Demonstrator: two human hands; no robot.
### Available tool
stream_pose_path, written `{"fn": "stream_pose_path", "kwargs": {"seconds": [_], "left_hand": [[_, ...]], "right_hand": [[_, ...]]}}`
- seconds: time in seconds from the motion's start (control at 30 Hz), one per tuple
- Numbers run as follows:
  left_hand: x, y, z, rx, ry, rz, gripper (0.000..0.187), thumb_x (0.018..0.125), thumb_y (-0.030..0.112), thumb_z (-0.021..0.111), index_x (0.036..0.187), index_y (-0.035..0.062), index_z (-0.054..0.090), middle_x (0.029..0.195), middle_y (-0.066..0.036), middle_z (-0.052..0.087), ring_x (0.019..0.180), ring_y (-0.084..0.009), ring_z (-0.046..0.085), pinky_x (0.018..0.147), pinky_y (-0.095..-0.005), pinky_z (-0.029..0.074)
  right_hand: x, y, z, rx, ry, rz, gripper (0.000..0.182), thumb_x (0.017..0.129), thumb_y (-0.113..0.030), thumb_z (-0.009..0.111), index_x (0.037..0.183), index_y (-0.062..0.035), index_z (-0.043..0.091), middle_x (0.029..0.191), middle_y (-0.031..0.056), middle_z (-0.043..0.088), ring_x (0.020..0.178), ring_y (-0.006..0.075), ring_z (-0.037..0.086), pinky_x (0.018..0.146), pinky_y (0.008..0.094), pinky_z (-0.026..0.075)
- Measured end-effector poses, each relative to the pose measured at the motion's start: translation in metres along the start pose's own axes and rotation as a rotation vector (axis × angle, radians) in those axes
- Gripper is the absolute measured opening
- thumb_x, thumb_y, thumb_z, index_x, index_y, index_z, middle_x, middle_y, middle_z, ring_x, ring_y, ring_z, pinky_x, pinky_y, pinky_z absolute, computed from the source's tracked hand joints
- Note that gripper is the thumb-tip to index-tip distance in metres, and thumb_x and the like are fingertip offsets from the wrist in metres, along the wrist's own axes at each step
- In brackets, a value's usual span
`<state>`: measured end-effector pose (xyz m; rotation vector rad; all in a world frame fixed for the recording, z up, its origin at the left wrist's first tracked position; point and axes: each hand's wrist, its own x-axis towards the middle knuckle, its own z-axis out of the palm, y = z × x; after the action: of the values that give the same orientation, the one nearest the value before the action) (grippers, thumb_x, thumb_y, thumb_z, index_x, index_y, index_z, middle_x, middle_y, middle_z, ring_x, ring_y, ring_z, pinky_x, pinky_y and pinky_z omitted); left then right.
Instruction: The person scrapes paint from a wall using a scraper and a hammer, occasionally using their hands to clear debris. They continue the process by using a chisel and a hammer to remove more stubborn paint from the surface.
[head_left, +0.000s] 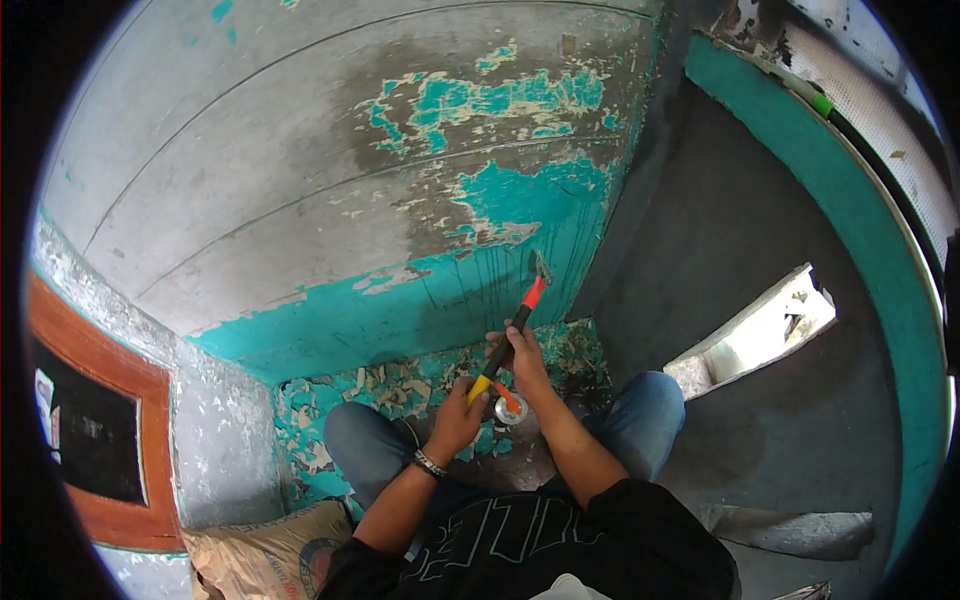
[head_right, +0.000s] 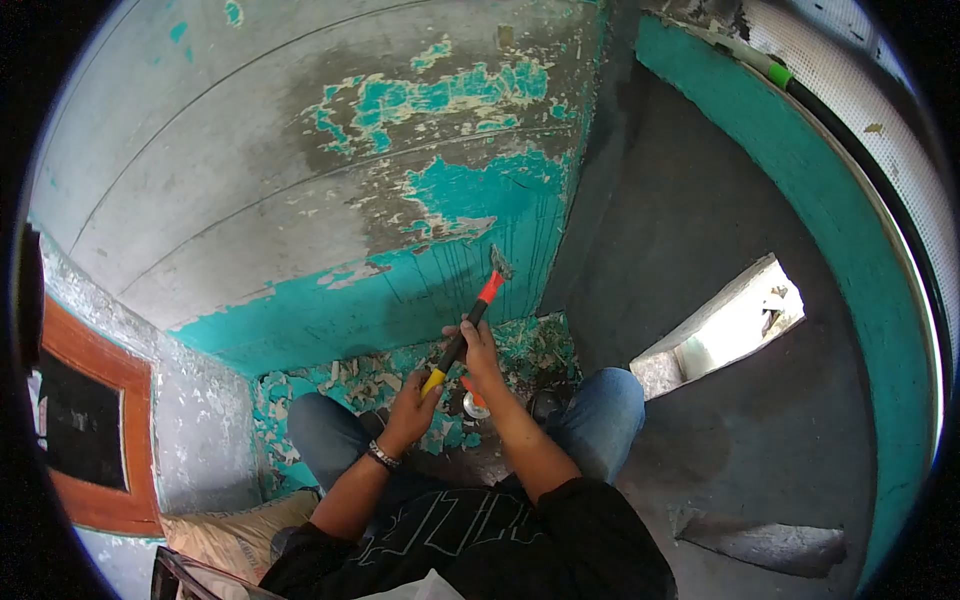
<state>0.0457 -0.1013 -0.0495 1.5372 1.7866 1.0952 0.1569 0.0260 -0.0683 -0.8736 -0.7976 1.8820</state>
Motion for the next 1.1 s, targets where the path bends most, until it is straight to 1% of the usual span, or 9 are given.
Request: {"fn": "stream_pose_path", "kwargs": {"seconds": [0.1, 0.33, 0.4, 0.63, 0.7, 0.8, 0.87, 0.93, 1.1], "left_hand": [[0.006, 0.001, 0.001, -0.009, -0.049, -0.047, 0.038, 0.094, 0.026, 0.054, 0.118, -0.0017, 0.047, 0.089, -0.020, 0.063, 0.075, -0.0282, 0.063, 0.066, -0.0370, 0.048], [0.009, 0.009, 0.018, -0.203, -0.359, -0.175, 0.045, 0.092, 0.033, 0.056, 0.122, 0.0000, 0.047, 0.090, -0.018, 0.064, 0.073, -0.0263, 0.064, 0.067, -0.0361, 0.049], [0.009, 0.013, 0.016, 0.060, -0.484, -0.037, 0.050, 0.091, 0.039, 0.056, 0.121, 0.0004, 0.048, 0.093, -0.019, 0.064, 0.077, -0.0270, 0.065, 0.068, -0.0354, 0.050], [0.019, 0.016, 0.019, -0.042, -0.381, -0.110, 0.052, 0.091, 0.042, 0.054, 0.119, -0.0017, 0.049, 0.098, -0.018, 0.064, 0.086, -0.0273, 0.065, 0.076, -0.0354, 0.049], [0.023, 0.014, 0.025, -0.236, -0.166, -0.069, 0.046, 0.090, 0.042, 0.055, 0.111, 0.0004, 0.054, 0.097, -0.018, 0.064, 0.083, -0.0299, 0.064, 0.074, -0.0375, 0.049], [0.032, 0.013, 0.039, -0.435, -0.071, -0.085, 0.042, 0.093, 0.038, 0.053, 0.108, -0.0011, 0.055, 0.093, -0.013, 0.063, 0.084, -0.0218, 0.062, 0.074, -0.0339, 0.048], [0.040, 0.003, 0.048, -0.591, 0.028, -0.064, 0.039, 0.094, 0.036, 0.052, 0.106, -0.0013, 0.055, 0.091, -0.010, 0.063, 0.084, -0.0185, 0.061, 0.073, -0.0320, 0.047], [0.047, -0.002, 0.046, -0.803, -0.095, -0.191, 0.032, 0.096, 0.029, 0.051, 0.106, -0.0009, 0.056, 0.088, -0.005, 0.059, 0.079, -0.0121, 0.057, 0.069, -0.0269, 0.047], [0.059, 0.004, 0.038, -0.766, 0.079, -0.230, 0.027, 0.095, 0.029, 0.052, 0.096, 0.0017, 0.055, 0.082, -0.003, 0.058, 0.071, -0.0092, 0.055, 0.065, -0.0256, 0.046]], "right_hand": [[-0.005, -0.010, 0.005, -0.002, 0.004, 0.007, 0.036, 0.098, -0.026, 0.044, 0.128, -0.0067, 0.038, 0.092, 0.0087, 0.060, 0.077, 0.0188, 0.061, 0.064, 0.0333, 0.051], [-0.024, -0.035, 0.003, 0.031, 0.051, -0.121, 0.034, 0.099, -0.021, 0.044, 0.129, -0.0081, 0.037, 0.084, 0.0048, 0.051, 0.062, 0.0136, 0.052, 0.055, 0.0302, 0.047], [-0.032, -0.033, -0.007, 0.012, 0.057, -0.076, 0.033, 0.098, -0.021, 0.045, 0.128, -0.0089, 0.037, 0.084, 0.0040, 0.051, 0.057, 0.0119, 0.049, 0.051, 0.0290, 0.045], [-0.048, -0.047, -0.027, -0.076, 0.004, 0.064, 0.026, 0.097, -0.028, 0.050, 0.111, -0.0071, 0.049, 0.074, 0.0006, 0.050, 0.049, 0.0079, 0.046, 0.042, 0.0236, 0.038], [-0.054, -0.056, -0.028, -0.100, -0.020, 0.101, 0.025, 0.096, -0.030, 0.050, 0.100, -0.0054, 0.053, 0.071, 0.0009, 0.051, 0.048, 0.0077, 0.046, 0.040, 0.0227, 0.038], [-0.057, -0.047, -0.037, -0.092, -0.117, 0.212, 0.028, 0.096, -0.033, 0.049, 0.092, -0.0062, 0.054, 0.067, 0.0005, 0.052, 0.046, 0.0082, 0.045, 0.040, 0.0224, 0.037], [-0.060, -0.029, -0.038, -0.102, -0.186, 0.242, 0.031, 0.097, -0.035, 0.047, 0.094, -0.0046, 0.053, 0.068, 0.0012, 0.052, 0.044, 0.0088, 0.044, 0.039, 0.0228, 0.037], [-0.063, -0.013, -0.036, -0.111, -0.307, 0.346, 0.033, 0.096, -0.037, 0.045, 0.099, -0.0045, 0.051, 0.070, 0.0025, 0.053, 0.044, 0.0099, 0.045, 0.040, 0.0229, 0.037], [-0.078, 0.004, -0.023, -0.245, -0.366, 0.251, 0.031, 0.097, -0.035, 0.045, 0.110, -0.0073, 0.046, 0.070, 0.0026, 0.053, 0.050, 0.0114, 0.050, 0.046, 0.0243, 0.042]]}}
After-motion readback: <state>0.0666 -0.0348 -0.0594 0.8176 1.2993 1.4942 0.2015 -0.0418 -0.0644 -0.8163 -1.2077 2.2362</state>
